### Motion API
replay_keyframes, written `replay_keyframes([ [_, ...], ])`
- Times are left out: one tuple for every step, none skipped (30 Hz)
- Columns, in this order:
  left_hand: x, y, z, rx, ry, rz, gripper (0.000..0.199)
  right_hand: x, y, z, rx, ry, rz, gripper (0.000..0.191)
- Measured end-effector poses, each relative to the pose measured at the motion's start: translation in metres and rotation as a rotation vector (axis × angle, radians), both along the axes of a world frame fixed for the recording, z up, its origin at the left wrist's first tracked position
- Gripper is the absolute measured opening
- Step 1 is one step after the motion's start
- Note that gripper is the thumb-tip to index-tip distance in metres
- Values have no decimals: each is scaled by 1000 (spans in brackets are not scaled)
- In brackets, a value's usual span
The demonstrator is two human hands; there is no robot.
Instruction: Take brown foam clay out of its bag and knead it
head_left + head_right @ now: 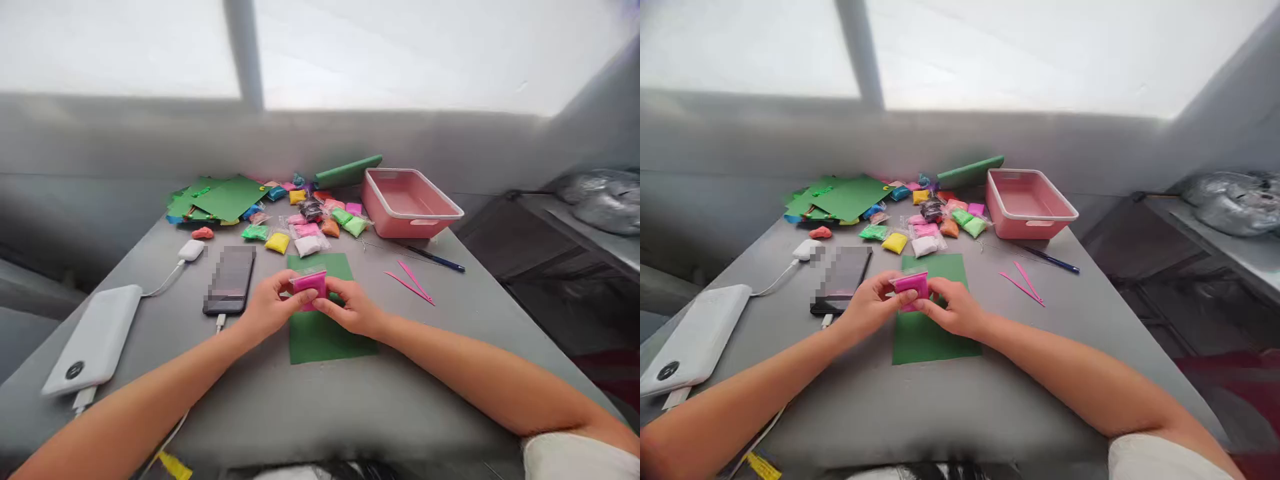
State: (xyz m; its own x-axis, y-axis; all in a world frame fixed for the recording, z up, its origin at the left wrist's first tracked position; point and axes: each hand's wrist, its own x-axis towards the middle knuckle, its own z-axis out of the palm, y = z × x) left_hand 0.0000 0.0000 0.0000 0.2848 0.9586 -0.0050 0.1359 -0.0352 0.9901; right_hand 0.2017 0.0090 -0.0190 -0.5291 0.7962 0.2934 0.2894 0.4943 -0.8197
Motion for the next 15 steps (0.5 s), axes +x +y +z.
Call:
replay_keyframes([
  [0,0,0,9,18,-47,41,1,-1,1,-13,19,-3,31],
  [1,0,1,19,42,-88,42,2,-2,2,-28,36,-8,32],
  [1,0,1,30,70,-124,42,2,-3,2,-45,52,-16,32],
  [1,-1,0,42,103,-155,42,2,-4,3,-64,66,-26,33],
  [1,-1,0,65,160,-187,41,2,-4,3,-86,82,-38,33],
  [1,-2,-1,84,211,-207,40,2,-4,3,-109,93,-53,34],
  [1,-2,-3,89,242,-215,41,1,-3,3,-135,102,-69,34],
  [1,-3,-4,78,243,-214,43,0,-2,3,-167,112,-84,34],
  [1,-2,-5,54,215,-203,44,-1,-1,3,-202,124,-92,34],
  [1,-2,-6,24,171,-185,45,-3,1,4,-238,136,-93,35],
  [1,-1,-7,-8,121,-164,46,-4,3,4,-269,145,-84,36],
  [2,0,-8,-36,72,-144,47,-5,5,4,-295,147,-67,37],
  [2,1,-9,-61,32,-130,47,-6,6,5,-308,137,-43,39],
  [3,2,-9,-79,4,-122,47,-6,8,6,-307,115,-17,39],
  [3,3,-9,-92,-13,-117,48,-7,10,8,-290,83,3,38],
])
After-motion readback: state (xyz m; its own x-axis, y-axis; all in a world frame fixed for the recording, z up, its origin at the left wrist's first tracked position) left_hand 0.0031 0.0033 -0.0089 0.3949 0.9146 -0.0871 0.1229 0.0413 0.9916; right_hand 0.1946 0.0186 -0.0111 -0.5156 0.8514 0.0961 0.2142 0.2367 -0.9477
